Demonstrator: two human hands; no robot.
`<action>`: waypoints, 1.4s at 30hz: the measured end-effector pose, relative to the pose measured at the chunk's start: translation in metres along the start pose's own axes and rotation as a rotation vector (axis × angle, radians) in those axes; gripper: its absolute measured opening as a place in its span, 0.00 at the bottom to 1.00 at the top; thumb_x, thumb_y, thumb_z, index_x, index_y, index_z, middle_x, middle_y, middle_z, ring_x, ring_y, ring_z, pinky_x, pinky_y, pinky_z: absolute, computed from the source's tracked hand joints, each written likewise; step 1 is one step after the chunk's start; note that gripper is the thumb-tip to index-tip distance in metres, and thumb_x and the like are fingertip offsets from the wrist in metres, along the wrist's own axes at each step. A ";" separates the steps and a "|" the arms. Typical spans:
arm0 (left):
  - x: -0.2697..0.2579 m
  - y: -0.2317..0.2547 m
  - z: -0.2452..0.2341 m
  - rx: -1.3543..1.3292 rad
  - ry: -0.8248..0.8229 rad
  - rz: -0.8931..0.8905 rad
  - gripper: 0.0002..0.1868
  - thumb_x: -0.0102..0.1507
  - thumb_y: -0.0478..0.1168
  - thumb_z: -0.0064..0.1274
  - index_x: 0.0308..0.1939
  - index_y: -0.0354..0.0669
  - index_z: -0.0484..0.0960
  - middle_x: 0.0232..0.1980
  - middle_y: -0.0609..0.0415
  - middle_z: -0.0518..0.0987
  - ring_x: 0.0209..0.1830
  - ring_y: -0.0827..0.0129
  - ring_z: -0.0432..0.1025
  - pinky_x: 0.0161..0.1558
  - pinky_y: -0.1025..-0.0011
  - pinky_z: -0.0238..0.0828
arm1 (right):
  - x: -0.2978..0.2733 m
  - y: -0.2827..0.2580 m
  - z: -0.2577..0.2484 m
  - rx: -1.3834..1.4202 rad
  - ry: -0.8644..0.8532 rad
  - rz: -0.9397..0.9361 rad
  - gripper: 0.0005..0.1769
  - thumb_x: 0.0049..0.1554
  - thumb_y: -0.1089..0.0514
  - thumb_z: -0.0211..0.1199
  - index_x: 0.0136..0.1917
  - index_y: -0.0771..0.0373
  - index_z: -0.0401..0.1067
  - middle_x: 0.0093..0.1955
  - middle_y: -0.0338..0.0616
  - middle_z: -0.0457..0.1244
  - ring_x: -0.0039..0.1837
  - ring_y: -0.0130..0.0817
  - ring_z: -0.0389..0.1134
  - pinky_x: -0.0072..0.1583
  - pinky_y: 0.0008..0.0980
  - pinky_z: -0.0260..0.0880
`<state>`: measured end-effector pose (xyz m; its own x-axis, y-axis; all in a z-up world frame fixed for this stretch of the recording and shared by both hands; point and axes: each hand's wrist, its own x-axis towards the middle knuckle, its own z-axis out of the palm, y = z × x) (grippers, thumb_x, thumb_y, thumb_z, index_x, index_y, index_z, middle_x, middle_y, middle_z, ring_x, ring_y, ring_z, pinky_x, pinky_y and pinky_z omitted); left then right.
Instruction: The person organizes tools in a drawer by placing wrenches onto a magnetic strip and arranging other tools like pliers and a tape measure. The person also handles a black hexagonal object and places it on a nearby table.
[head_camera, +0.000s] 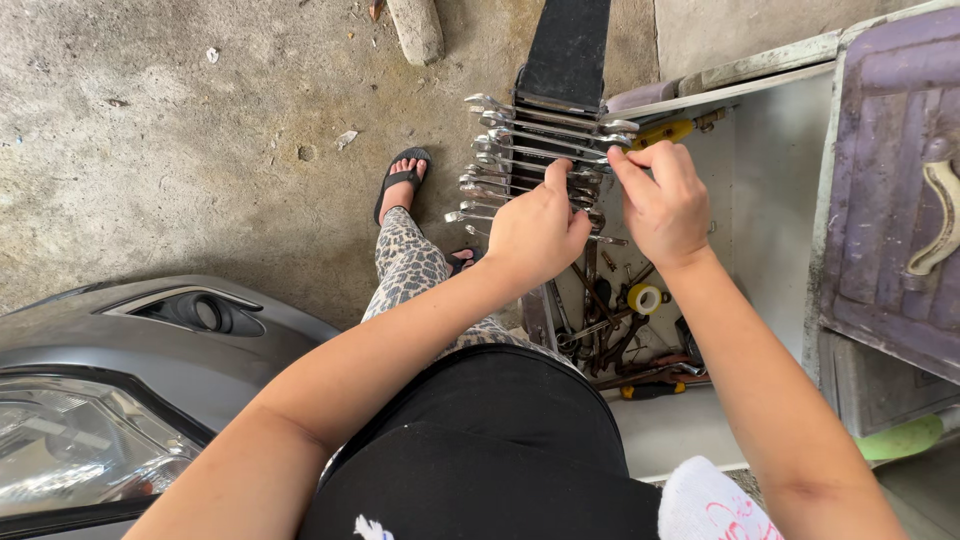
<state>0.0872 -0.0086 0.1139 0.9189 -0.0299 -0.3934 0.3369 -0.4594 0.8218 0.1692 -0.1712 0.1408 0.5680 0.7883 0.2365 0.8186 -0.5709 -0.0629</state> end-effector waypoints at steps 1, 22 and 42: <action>0.000 0.001 0.000 0.021 -0.005 -0.016 0.31 0.63 0.43 0.49 0.68 0.35 0.59 0.37 0.43 0.83 0.34 0.53 0.78 0.36 0.61 0.74 | -0.001 0.000 0.001 -0.011 0.005 -0.002 0.18 0.53 0.71 0.67 0.56 0.60 0.80 0.47 0.38 0.61 0.49 0.37 0.64 0.46 0.33 0.68; 0.046 -0.034 -0.019 0.029 0.597 0.410 0.03 0.55 0.35 0.59 0.32 0.47 0.81 0.40 0.57 0.72 0.46 0.59 0.66 0.51 0.62 0.59 | 0.024 0.013 -0.010 0.172 -0.268 0.068 0.03 0.59 0.65 0.64 0.44 0.61 0.78 0.42 0.40 0.59 0.45 0.38 0.65 0.45 0.37 0.67; 0.046 -0.067 -0.048 -0.011 0.590 0.541 0.07 0.62 0.40 0.61 0.43 0.47 0.83 0.42 0.56 0.78 0.47 0.61 0.71 0.55 0.62 0.64 | 0.008 0.011 0.000 0.234 -0.154 0.125 0.09 0.53 0.69 0.64 0.48 0.61 0.75 0.44 0.41 0.63 0.47 0.42 0.67 0.48 0.38 0.70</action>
<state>0.1165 0.0632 0.0610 0.9114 0.2297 0.3415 -0.1876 -0.5067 0.8415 0.1832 -0.1711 0.1416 0.6574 0.7508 0.0640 0.7286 -0.6116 -0.3082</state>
